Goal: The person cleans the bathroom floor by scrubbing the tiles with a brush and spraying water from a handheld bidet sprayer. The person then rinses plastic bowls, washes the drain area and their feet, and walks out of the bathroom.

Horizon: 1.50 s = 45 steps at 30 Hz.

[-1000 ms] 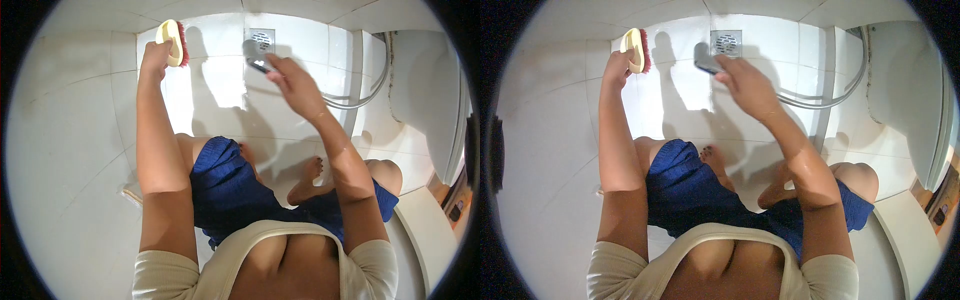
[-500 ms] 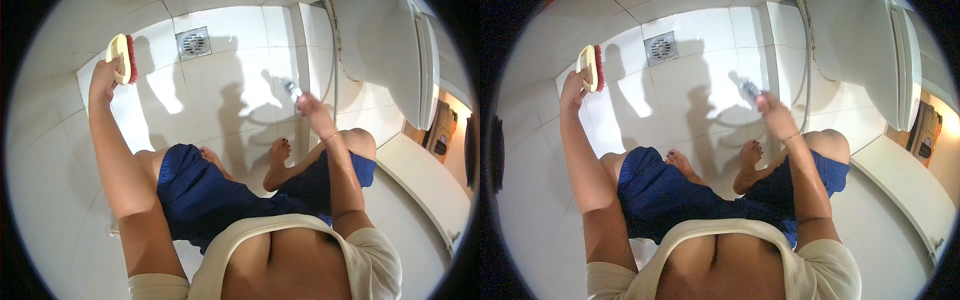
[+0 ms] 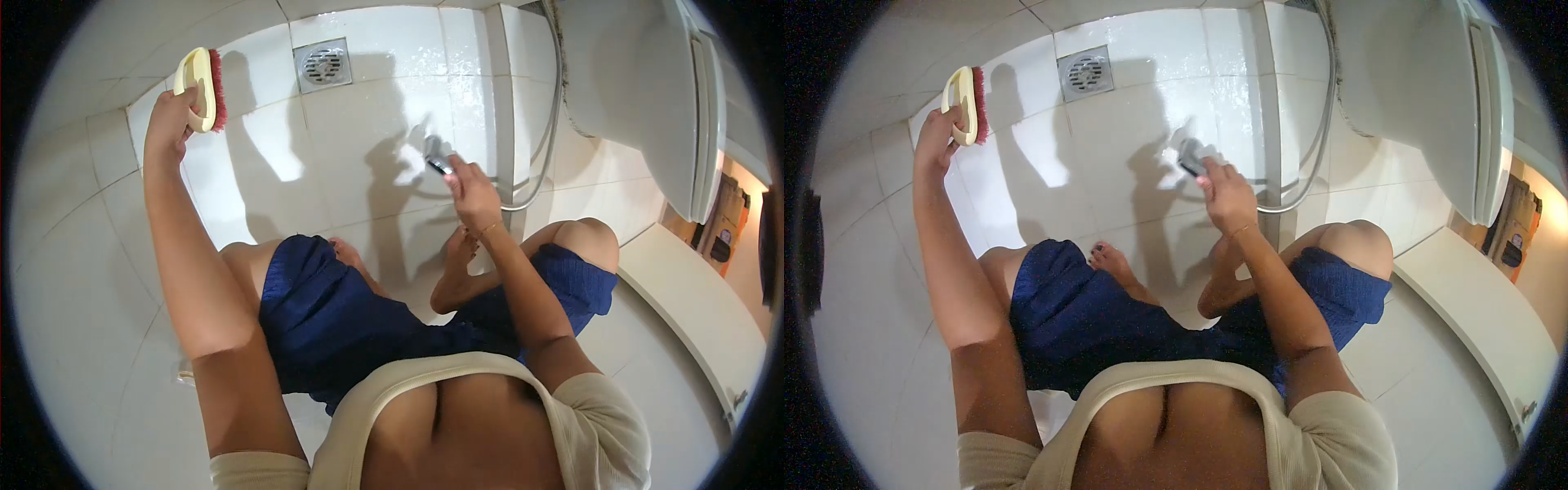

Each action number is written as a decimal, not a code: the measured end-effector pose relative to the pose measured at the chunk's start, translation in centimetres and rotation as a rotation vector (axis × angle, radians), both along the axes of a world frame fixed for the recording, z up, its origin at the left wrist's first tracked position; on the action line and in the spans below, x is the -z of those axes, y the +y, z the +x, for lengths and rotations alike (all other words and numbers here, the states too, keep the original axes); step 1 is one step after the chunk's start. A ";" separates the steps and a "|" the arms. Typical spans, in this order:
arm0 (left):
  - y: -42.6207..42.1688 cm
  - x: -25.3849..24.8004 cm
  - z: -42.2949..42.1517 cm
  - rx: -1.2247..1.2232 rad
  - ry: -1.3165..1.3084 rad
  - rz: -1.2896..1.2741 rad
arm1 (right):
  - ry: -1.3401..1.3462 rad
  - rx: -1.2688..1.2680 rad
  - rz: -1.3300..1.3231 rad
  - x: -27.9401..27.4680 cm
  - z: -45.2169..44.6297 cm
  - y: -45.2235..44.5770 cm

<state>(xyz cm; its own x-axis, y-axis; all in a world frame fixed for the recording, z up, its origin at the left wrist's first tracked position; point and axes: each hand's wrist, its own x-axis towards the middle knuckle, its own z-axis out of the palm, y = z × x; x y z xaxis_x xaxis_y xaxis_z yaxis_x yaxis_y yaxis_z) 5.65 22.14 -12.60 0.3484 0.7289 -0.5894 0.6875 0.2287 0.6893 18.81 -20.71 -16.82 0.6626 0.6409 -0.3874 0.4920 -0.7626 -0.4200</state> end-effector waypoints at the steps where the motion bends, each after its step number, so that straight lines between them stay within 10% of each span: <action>1: 0.0 -0.2 0.1 0.004 0.014 -0.013 | -0.119 0.081 -0.014 -0.1 0.8 -0.1; 13: 0.3 0.3 -0.2 -0.035 0.002 -0.013 | -0.219 0.292 0.332 2.0 8.1 1.0; 25: -0.4 -0.7 -0.2 0.017 -0.059 0.020 | 0.425 0.660 0.788 -4.3 12.0 6.3; 37: -0.1 -0.6 0.0 0.054 -0.053 -0.066 | 0.720 0.408 0.802 -8.4 8.5 6.6; 45: -1.0 -1.5 0.5 0.018 -0.061 -0.003 | 0.378 -0.356 0.231 -5.9 -1.0 4.0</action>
<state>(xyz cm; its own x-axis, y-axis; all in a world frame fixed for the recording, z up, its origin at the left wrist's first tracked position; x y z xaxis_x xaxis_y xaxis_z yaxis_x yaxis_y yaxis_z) 6.14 21.16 -11.05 0.3973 0.7202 -0.5688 0.6480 0.2187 0.7296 17.82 -16.69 -10.93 0.2330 0.8958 -0.3785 0.4851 -0.4444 -0.7532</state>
